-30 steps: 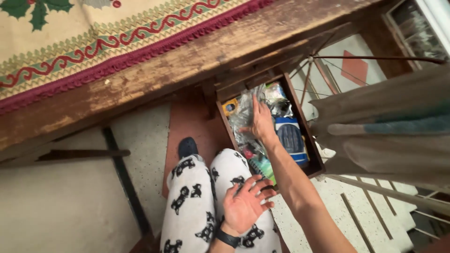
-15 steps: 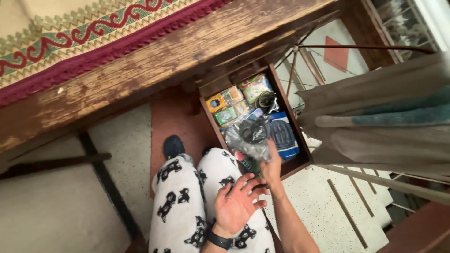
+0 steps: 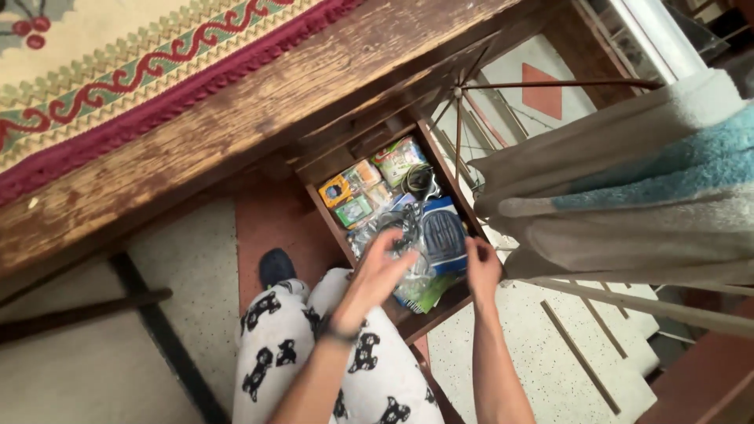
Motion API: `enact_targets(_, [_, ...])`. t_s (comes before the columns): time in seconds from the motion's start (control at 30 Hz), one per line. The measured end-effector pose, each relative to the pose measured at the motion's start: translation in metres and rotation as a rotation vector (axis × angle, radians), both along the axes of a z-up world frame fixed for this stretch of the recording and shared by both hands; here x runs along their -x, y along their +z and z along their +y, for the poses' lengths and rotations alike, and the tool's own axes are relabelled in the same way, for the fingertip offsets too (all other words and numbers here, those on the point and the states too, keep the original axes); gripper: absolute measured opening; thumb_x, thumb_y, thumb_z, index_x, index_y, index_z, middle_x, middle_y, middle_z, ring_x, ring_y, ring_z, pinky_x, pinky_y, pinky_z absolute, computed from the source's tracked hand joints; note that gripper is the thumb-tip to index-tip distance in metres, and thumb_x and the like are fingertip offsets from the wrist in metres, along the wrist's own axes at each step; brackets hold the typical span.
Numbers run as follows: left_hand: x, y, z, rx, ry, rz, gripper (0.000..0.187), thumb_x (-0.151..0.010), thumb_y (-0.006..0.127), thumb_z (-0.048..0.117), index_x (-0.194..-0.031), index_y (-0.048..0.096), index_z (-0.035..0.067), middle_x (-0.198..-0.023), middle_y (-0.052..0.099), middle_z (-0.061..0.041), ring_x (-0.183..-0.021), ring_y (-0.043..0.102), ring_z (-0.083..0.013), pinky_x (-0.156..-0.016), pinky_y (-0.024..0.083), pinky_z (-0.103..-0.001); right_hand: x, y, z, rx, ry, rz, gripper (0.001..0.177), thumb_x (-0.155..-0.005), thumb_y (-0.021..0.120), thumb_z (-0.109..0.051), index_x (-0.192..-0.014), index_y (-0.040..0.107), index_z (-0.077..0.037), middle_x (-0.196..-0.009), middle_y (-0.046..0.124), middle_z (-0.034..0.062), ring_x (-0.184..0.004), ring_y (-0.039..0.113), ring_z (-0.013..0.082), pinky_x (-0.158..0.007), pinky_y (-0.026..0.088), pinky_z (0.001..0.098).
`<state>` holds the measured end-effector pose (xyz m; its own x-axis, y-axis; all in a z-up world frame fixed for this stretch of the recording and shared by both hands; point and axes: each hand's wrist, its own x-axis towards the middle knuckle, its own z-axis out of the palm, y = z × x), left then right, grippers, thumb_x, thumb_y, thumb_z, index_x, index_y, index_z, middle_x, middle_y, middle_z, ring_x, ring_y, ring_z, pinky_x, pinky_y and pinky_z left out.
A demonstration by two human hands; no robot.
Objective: Emptying a wooden drawer of various items and then wiping it clean with a cloth.
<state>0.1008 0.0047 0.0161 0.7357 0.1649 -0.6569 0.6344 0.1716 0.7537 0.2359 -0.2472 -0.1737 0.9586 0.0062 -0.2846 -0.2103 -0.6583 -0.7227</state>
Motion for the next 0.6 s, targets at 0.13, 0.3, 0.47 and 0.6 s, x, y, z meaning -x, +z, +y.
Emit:
enact_targets(0.13, [-0.072, -0.056, 0.002, -0.357, -0.145, 0.253, 0.158, -0.066, 0.073, 0.098, -0.181, 0.007, 0.011, -0.180, 0.013, -0.037, -0.164, 0.030, -0.0565, -0.127, 0.031, -0.071, -0.007, -0.001, 0.044, 0.218, 0.134, 0.008, 0.102, -0.081, 0.085, -0.082, -0.152, 0.069, -0.010, -0.135, 0.077, 0.0246, -0.130, 0.073, 0.0412, -0.108, 0.059, 0.0559])
enact_targets(0.3, [-0.069, -0.143, -0.017, -0.687, -0.188, 0.387, 0.147, -0.073, 0.087, 0.078, -0.179, 0.005, 0.018, -0.177, 0.016, -0.038, -0.160, 0.025, -0.0573, -0.127, 0.023, -0.071, 0.005, 0.008, 0.047, 0.307, 0.187, -0.083, 0.098, -0.075, 0.088, -0.085, -0.127, 0.075, -0.002, -0.132, 0.071, 0.0317, -0.131, 0.069, 0.0483, -0.116, 0.055, 0.0535])
enact_targets(0.47, [-0.067, -0.171, -0.008, -0.790, -0.336, 0.464, 0.138, -0.075, 0.086, 0.072, -0.178, 0.012, 0.020, -0.161, 0.041, -0.029, -0.147, 0.038, -0.0477, -0.121, 0.027, -0.058, -0.006, 0.008, 0.039, 0.188, 0.079, 0.259, 0.115, -0.060, 0.102, -0.079, -0.135, 0.050, -0.011, -0.138, 0.072, 0.0264, -0.137, 0.069, 0.0406, -0.119, 0.054, 0.0502])
enact_targets(0.6, [-0.063, -0.186, -0.009, -0.703, -0.288, 0.413, 0.128, -0.073, 0.086, 0.073, -0.172, 0.023, 0.020, -0.150, 0.049, -0.025, -0.140, 0.043, -0.0471, -0.118, 0.032, -0.059, -0.033, 0.019, 0.030, 0.327, 0.381, 0.386, 0.141, -0.055, 0.098, -0.087, -0.158, 0.051, -0.002, -0.151, 0.064, 0.0361, -0.146, 0.060, 0.0493, -0.125, 0.050, 0.0560])
